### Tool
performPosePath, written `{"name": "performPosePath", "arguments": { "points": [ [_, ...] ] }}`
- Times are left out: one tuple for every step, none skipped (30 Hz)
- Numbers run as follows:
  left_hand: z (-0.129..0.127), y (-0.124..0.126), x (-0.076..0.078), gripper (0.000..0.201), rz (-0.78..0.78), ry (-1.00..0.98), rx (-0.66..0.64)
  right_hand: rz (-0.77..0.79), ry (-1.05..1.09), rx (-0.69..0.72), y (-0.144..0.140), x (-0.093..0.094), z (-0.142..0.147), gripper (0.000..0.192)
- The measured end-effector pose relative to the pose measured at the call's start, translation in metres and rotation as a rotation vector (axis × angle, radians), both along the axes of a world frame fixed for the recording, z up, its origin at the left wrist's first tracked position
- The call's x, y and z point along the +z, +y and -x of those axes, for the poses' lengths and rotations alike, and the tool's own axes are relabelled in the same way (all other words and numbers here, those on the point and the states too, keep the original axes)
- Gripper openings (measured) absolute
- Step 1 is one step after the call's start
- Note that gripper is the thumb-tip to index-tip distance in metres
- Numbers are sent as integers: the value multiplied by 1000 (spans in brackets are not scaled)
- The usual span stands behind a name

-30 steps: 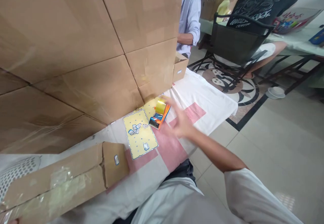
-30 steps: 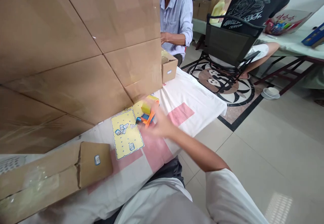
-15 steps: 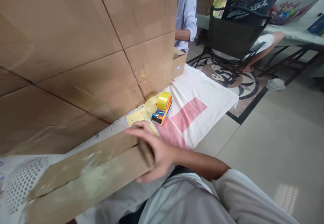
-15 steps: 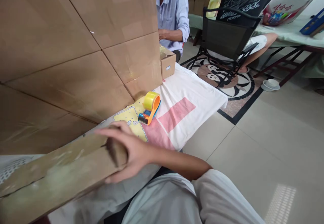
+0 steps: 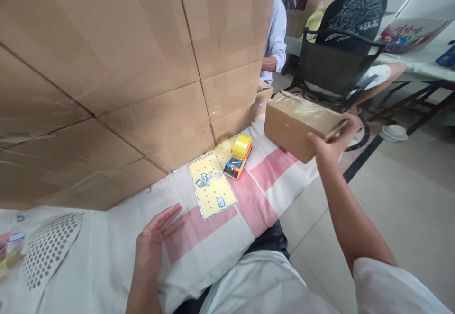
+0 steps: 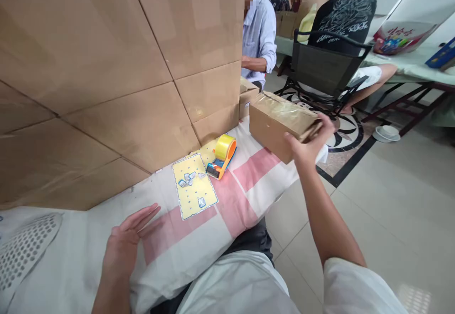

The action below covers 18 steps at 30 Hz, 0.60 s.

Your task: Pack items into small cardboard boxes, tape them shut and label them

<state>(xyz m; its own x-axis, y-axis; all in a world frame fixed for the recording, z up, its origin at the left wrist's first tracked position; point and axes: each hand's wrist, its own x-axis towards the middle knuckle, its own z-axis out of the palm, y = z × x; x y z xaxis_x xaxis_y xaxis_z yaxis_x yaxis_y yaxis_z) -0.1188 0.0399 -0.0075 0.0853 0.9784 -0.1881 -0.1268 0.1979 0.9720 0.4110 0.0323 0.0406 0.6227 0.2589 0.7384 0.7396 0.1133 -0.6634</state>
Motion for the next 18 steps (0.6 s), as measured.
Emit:
{"name": "performPosePath", "arguments": {
  "points": [
    [-1, -1, -1, 69, 13, 3, -23, -3, -3, -38, 18, -12, -4, 88],
    [-2, -1, -1, 72, 15, 3, -37, -2, 19, -69, 36, -22, -7, 84],
    [-2, -1, -2, 73, 11, -1, -45, 10, 28, -84, 53, -30, -9, 84],
    [-1, -1, -3, 74, 7, -5, -52, 45, 24, -84, 69, -36, -10, 86],
    [0, 0, -5, 74, 3, -9, -58, 73, 23, -83, 83, -40, -10, 88],
    [3, 0, -7, 73, -1, -15, -61, 107, 9, -64, 94, -42, -9, 90],
    [5, 0, -9, 73, -1, -23, -61, 132, -7, -42, 104, -42, -8, 91],
    [8, 0, -12, 73, 3, -32, -63, 149, -20, -23, 112, -41, -6, 89],
    [10, 1, -14, 73, 9, -37, -61, 164, -31, -5, 120, -39, -4, 88],
    [11, 1, -16, 73, 14, -39, -60, 174, -34, 2, 127, -36, -1, 87],
    [11, 2, -17, 73, 16, -36, -60, 184, -24, -3, 134, -34, 3, 88],
    [10, 1, -17, 72, 11, -28, -57, 196, -4, -12, 141, -30, 6, 91],
    [6, 0, -16, 71, 0, -16, -47, 209, 26, -20, 147, -27, 9, 96],
    [2, -2, -14, 68, -20, 0, -28, 234, 64, -15, 152, -24, 12, 104],
    [-2, -5, -10, 64, -46, 18, -5, 267, 107, -2, 156, -21, 13, 114],
    [-6, -8, -5, 59, -81, 44, 24, 304, 147, 23, 158, -19, 13, 123],
    [-9, -10, -1, 54, -121, 75, 57, 367, 188, 55, 158, -19, 13, 136],
    [-8, -11, 3, 49, -157, 118, 84, 427, 206, 85, 157, -20, 11, 146]
  ]
}}
